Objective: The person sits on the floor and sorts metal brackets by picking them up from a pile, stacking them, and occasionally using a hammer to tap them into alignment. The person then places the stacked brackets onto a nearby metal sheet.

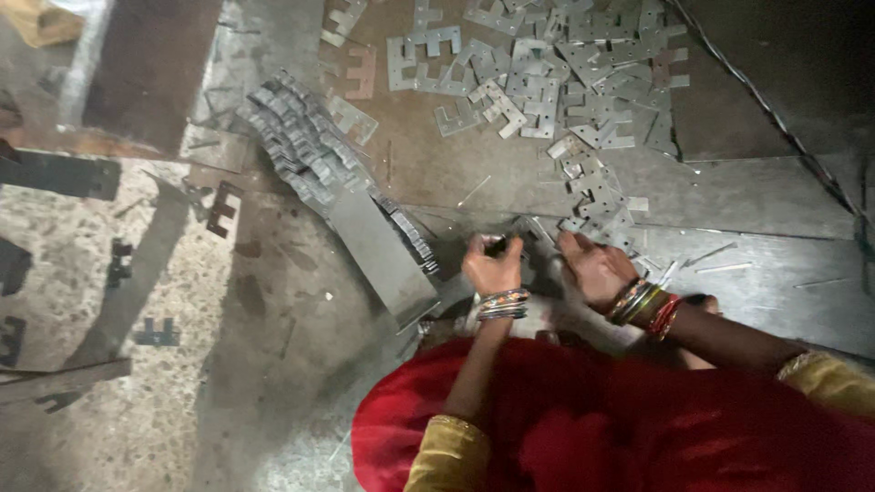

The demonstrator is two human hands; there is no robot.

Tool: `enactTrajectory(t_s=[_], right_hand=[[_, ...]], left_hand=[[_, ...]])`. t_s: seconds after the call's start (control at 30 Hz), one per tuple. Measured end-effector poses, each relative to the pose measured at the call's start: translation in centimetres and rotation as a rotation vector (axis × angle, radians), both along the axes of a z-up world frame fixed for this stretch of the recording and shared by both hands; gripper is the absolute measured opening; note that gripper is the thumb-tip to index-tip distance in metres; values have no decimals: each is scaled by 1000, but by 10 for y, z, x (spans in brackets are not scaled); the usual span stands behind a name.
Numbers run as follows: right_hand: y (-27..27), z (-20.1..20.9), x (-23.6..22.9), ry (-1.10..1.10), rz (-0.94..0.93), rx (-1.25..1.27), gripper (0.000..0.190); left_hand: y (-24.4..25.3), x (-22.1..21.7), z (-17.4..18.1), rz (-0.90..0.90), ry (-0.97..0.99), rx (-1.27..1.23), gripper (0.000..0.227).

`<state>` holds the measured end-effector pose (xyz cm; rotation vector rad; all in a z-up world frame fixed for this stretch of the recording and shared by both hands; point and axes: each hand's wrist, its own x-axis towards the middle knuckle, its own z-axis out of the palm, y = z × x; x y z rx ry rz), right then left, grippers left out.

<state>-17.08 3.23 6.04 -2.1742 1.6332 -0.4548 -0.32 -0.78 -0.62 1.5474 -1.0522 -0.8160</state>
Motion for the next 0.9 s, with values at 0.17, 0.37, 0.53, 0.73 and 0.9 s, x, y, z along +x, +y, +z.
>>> enactTrajectory(t_s=[0.17, 0.37, 0.53, 0.73, 0.9], right_hand=[[7, -12, -3, -34, 25, 111, 25], [-9, -49, -36, -78, -146, 49, 42], [-40, -94, -106, -341, -275, 39, 36], [-37, -103, -154, -75, -461, -17, 50], [15, -91, -209, -47, -847, 36, 38]], left_hand=[[4, 2, 0, -7, -146, -11, 28], [7, 4, -26, -28, 61, -33, 28], [5, 24, -49, -55, -83, -29, 25], [9, 28, -52, -112, -70, 10, 37], [7, 29, -50, -114, -83, 2, 33]])
